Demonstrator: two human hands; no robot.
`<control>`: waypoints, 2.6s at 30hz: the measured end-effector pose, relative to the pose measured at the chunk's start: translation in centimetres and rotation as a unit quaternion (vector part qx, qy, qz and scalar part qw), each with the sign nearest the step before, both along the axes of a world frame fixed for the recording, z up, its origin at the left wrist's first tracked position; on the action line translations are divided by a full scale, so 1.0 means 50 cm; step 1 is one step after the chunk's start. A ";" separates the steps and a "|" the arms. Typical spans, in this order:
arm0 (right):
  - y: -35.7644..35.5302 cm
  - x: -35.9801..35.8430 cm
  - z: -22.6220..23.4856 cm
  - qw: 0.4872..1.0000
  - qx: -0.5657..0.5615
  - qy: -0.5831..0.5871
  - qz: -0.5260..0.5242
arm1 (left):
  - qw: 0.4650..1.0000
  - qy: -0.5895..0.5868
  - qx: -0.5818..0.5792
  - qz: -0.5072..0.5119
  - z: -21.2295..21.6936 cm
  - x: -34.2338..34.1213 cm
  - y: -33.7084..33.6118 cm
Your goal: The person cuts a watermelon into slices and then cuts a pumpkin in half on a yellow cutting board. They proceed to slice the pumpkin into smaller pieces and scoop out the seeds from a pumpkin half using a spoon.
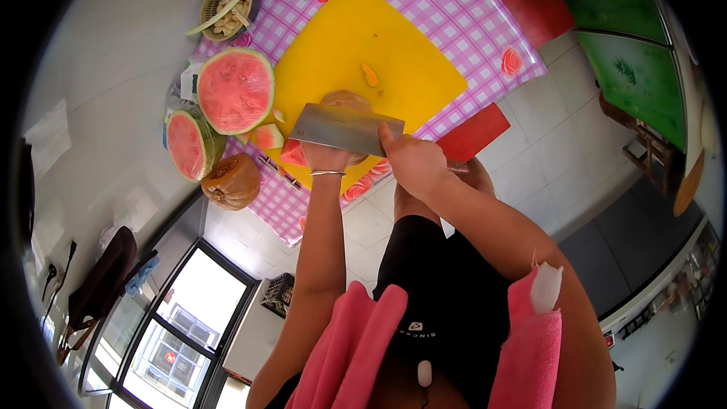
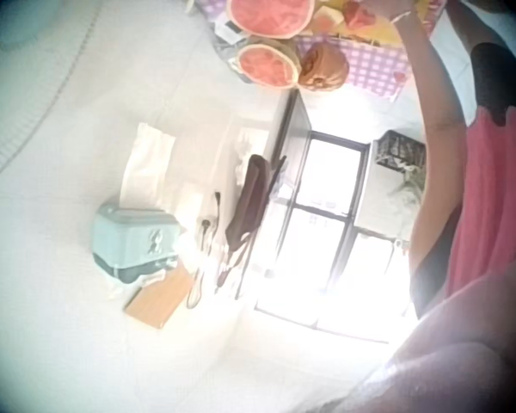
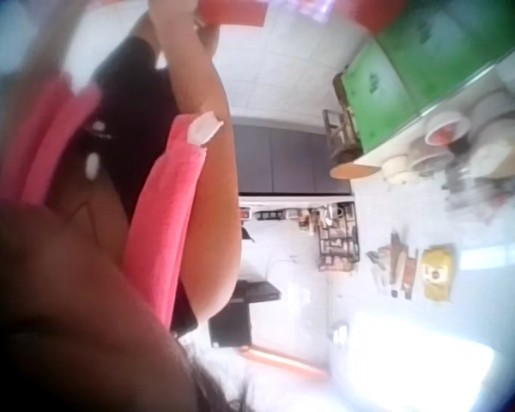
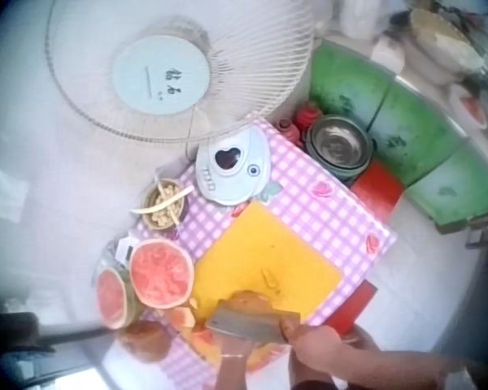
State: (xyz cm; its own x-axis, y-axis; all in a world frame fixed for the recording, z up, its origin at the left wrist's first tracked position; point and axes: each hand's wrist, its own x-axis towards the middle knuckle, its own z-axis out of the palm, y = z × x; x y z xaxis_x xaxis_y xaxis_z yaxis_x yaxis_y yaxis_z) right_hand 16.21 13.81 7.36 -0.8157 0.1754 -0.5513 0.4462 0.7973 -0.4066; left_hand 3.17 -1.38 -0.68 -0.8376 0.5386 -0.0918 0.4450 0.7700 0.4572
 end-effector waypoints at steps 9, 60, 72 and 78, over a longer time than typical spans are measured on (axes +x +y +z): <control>0.007 -0.082 -0.017 0.999 -0.050 -0.010 0.020 | 0.996 -0.023 0.080 0.021 0.025 0.006 0.018; 0.043 0.000 -0.028 0.985 0.098 0.037 0.136 | 0.978 0.083 0.189 -0.014 -0.084 0.149 -0.017; 0.017 -0.054 -0.053 0.977 0.130 -0.014 0.166 | 0.977 0.092 0.189 -0.021 -0.064 0.129 -0.012; 0.000 -0.081 -0.053 0.974 0.144 -0.022 0.176 | 0.980 0.093 0.176 -0.011 -0.059 0.127 -0.009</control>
